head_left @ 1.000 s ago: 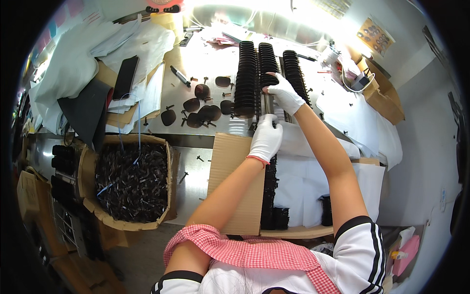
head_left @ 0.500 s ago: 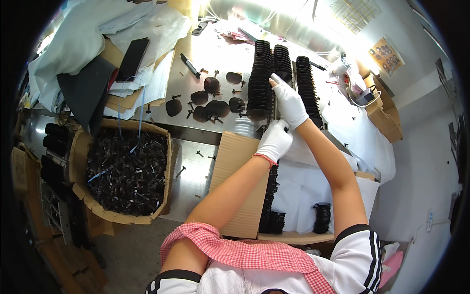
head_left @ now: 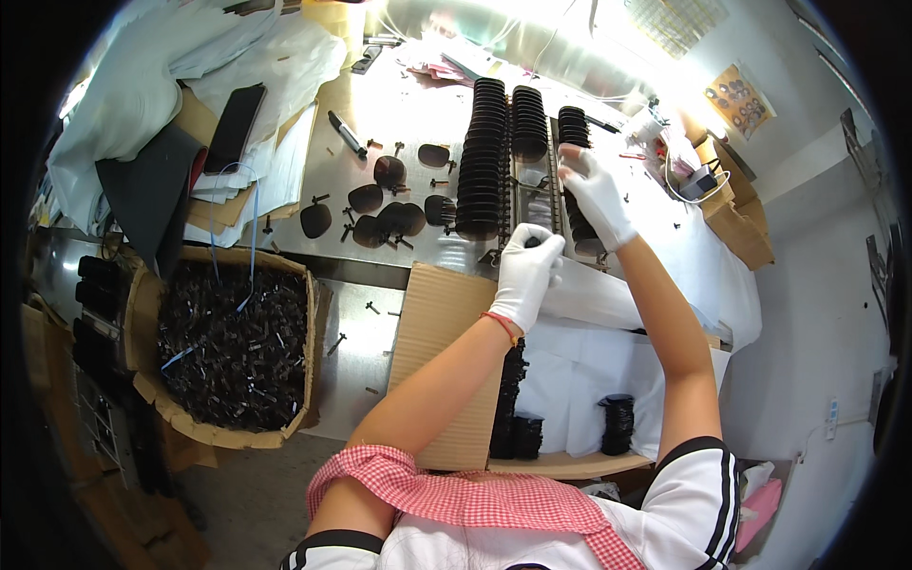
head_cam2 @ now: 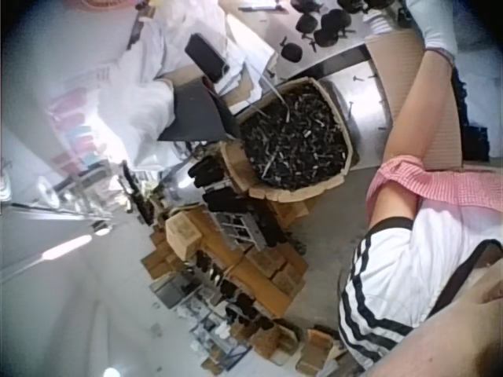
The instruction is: The person repeatedly picks small black circular parts and places them into slots on metal racks. They handle the racks, lift them, and arrange them on the table. The person also moves a cardboard box and organizes parts on the work surface.
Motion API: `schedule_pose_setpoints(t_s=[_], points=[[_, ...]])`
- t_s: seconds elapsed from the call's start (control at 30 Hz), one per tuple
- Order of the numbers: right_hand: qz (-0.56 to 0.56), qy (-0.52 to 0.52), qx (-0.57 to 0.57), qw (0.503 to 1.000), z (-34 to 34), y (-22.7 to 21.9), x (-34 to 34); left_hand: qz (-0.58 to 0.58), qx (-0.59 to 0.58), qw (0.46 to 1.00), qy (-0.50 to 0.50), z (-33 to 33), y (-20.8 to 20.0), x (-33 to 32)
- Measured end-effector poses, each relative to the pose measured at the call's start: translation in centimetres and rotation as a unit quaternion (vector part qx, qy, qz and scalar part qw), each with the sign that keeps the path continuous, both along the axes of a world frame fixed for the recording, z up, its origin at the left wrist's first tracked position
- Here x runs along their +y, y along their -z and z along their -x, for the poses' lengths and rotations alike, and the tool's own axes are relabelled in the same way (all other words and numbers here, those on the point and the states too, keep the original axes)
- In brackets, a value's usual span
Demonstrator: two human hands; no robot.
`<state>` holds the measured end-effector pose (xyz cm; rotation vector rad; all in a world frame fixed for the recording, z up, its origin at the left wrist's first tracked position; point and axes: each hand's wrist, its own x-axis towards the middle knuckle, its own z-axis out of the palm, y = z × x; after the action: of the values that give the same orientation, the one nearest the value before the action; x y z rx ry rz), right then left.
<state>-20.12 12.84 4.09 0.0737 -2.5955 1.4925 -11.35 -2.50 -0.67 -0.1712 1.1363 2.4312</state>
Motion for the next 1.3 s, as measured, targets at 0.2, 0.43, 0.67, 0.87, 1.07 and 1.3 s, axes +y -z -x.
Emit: schedule_pose_setpoints(t_s=[0.2, 0.43, 0.67, 0.87, 1.07, 1.3], points=[[0.2, -0.016, -0.07, 0.977, 9.1, 4.2, 0.0, 0.366, 0.238, 0.899, -0.026, 0.3, 2.1, 0.3], [0.129, -0.149, -0.049, 0.979, 9.4, 4.5, 0.2, 0.404, 0.25, 0.877, 0.072, 1.0, 1.8, -0.8], [-0.188, -0.029, 0.137, 0.972, 7.5, 6.0, -2.3, 0.414, 0.284, 0.862, 0.07, 1.2, 2.2, -0.8], [-0.424, -0.046, 0.335, 0.841, 8.6, 5.6, -4.2, 0.416, 0.269, 0.866, 0.066, 1.4, 2.8, -0.5], [-0.202, 0.017, 0.147, 0.968, 4.1, -0.6, -4.4, 0.066, 0.089, 0.992, 0.06, 1.4, 1.3, -1.1], [-0.309, -0.247, 0.123, 0.91, -6.4, -3.6, -3.3, -0.214, -0.114, 0.964, -0.109, 1.0, -2.3, 0.3]])
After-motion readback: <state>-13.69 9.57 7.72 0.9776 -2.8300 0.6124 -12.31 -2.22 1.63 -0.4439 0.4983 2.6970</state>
